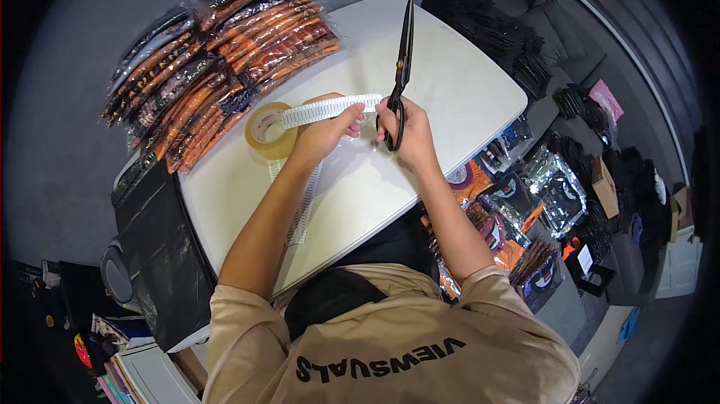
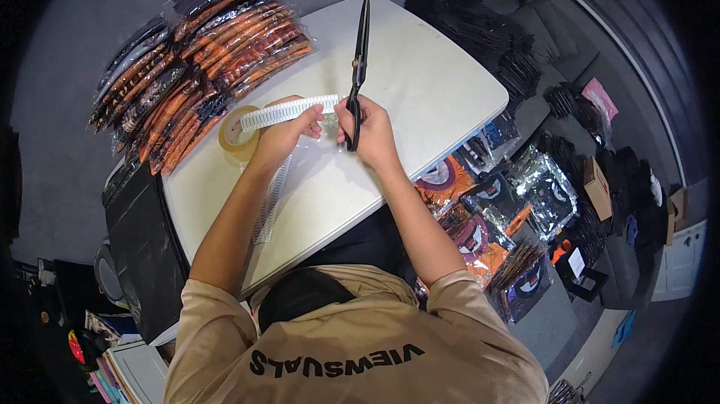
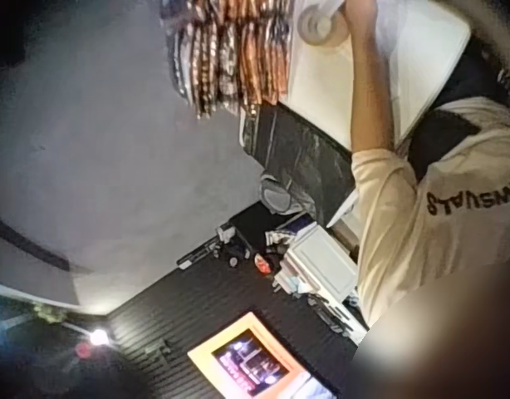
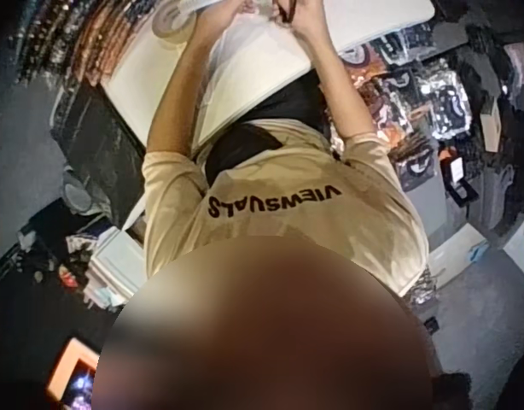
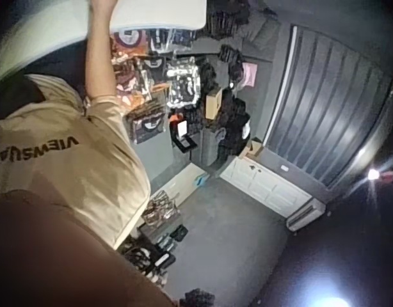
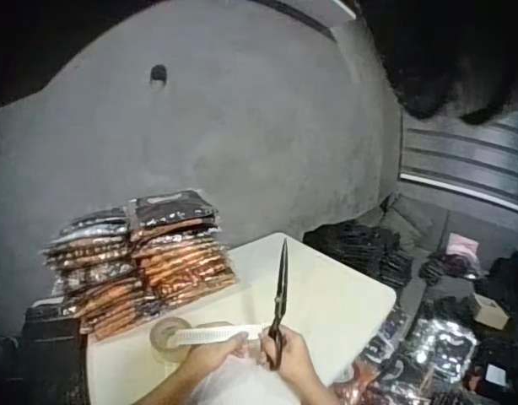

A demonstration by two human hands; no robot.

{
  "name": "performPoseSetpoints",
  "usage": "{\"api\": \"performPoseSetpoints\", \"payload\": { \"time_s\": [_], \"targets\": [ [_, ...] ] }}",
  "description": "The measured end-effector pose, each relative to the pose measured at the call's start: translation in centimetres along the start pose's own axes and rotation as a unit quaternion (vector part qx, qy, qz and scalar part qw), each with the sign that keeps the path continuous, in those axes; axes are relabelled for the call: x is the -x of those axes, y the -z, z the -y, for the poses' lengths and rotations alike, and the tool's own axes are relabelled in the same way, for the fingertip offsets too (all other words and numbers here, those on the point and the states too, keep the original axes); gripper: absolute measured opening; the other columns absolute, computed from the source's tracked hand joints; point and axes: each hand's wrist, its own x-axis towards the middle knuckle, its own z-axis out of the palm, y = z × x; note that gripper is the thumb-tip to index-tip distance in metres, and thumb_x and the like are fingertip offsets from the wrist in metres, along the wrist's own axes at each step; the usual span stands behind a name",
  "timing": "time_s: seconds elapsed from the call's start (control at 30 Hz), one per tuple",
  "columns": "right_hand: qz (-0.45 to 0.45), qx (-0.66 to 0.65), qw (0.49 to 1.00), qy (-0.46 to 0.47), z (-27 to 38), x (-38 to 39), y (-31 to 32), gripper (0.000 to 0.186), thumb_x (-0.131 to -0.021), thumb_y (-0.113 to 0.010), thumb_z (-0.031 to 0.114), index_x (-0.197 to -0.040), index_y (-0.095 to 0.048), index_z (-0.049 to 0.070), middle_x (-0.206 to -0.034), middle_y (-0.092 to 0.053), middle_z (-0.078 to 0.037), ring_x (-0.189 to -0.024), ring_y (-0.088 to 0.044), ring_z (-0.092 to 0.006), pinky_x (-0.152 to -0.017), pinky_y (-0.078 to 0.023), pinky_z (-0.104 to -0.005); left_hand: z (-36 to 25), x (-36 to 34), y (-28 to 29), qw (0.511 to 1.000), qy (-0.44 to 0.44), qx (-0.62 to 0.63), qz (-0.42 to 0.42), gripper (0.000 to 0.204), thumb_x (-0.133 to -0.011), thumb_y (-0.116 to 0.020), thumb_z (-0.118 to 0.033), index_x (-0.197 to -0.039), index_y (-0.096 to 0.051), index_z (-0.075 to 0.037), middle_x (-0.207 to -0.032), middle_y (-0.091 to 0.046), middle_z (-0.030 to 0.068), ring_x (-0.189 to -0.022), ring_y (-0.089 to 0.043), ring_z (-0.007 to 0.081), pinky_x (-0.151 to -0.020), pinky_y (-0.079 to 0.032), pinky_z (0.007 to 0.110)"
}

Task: Cutting a white plastic strip or ribbon using scissors in a workspace.

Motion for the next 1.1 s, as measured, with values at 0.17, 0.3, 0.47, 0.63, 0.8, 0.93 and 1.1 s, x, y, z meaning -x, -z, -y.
{"api": "performPoseSetpoints", "payload": {
  "time_s": [0.17, 0.3, 0.47, 0.63, 0.8, 0.93, 1.1],
  "targets": [
    [-0.008, 0.020, 1.000, 0.001, 0.1, 0.4, 0.4, 0.020, -0.099, -0.065, 0.019, -0.098, -0.063, -0.001, -0.066, -0.060, -0.001, -0.055, -0.058, -0.0077, -0.052, -0.047, -0.0239, 0.0, 0.0, 0.2, 1.000, 0.017, 0.001, 0.005, 0.020, -0.094, -0.072, -0.018, -0.093, -0.068, 0.002, -0.083, -0.070, 0.0091, -0.072, -0.068, 0.0135, -0.065, -0.058, 0.027],
    [0.018, 0.055, 0.998, 0.020, 0.2, 1.8, 1.1, 0.027, -0.104, -0.058, 0.026, -0.099, -0.062, 0.000, -0.066, -0.060, -0.002, -0.057, -0.058, -0.0091, -0.056, -0.048, -0.0255, -0.9, -0.2, 0.9, 0.999, 0.003, 0.038, -0.029, 0.023, -0.096, -0.071, -0.020, -0.095, -0.068, 0.003, -0.088, -0.071, 0.0126, -0.075, -0.070, 0.0181, -0.070, -0.060, 0.030],
    [0.070, 0.094, 0.992, 0.043, 0.4, 4.1, 1.3, 0.035, -0.109, -0.045, 0.032, -0.105, -0.059, 0.000, -0.067, -0.057, -0.003, -0.060, -0.055, -0.0111, -0.059, -0.045, -0.0266, -2.6, -0.6, 2.5, 0.992, -0.006, 0.088, -0.087, 0.030, -0.096, -0.069, -0.024, -0.102, -0.067, 0.006, -0.094, -0.072, 0.0161, -0.083, -0.073, 0.0218, -0.078, -0.060, 0.031],
    [0.157, 0.190, 0.969, 0.026, 0.8, 5.2, 1.7, 0.030, -0.107, -0.048, 0.028, -0.104, -0.057, 0.000, -0.069, -0.058, -0.005, -0.063, -0.059, -0.0139, -0.060, -0.048, -0.0292, -3.9, -0.5, 3.0, 0.990, -0.009, 0.098, -0.102, 0.033, -0.097, -0.067, -0.023, -0.110, -0.066, 0.007, -0.096, -0.072, 0.0162, -0.088, -0.073, 0.0232, -0.081, -0.061, 0.032],
    [0.198, 0.212, 0.956, 0.039, 1.0, 5.5, 1.5, 0.030, -0.106, -0.050, 0.028, -0.102, -0.056, 0.000, -0.068, -0.058, -0.005, -0.062, -0.059, -0.0147, -0.061, -0.049, -0.0303, -4.1, -0.4, 2.4, 0.987, -0.036, 0.114, -0.109, 0.032, -0.098, -0.067, -0.019, -0.112, -0.066, 0.009, -0.101, -0.071, 0.0192, -0.093, -0.072, 0.0277, -0.085, -0.060, 0.035],
    [0.191, 0.190, 0.962, 0.041, 0.9, 5.5, 1.4, 0.028, -0.105, -0.052, 0.027, -0.102, -0.056, 0.000, -0.067, -0.058, -0.005, -0.061, -0.059, -0.0148, -0.060, -0.049, -0.0303, -4.6, -0.2, 2.0, 0.986, -0.042, 0.115, -0.110, 0.033, -0.099, -0.065, -0.020, -0.114, -0.065, 0.010, -0.104, -0.071, 0.0206, -0.095, -0.072, 0.0282, -0.085, -0.060, 0.035],
    [0.188, 0.197, 0.961, 0.043, 0.8, 5.6, 1.5, 0.028, -0.102, -0.058, 0.027, -0.100, -0.057, -0.001, -0.065, -0.057, -0.005, -0.058, -0.057, -0.0133, -0.056, -0.046, -0.0291, -5.0, 0.1, 1.3, 0.984, -0.062, 0.117, -0.117, 0.033, -0.100, -0.063, -0.019, -0.116, -0.064, 0.010, -0.106, -0.071, 0.0218, -0.097, -0.072, 0.0287, -0.085, -0.060, 0.036]
  ]
}}
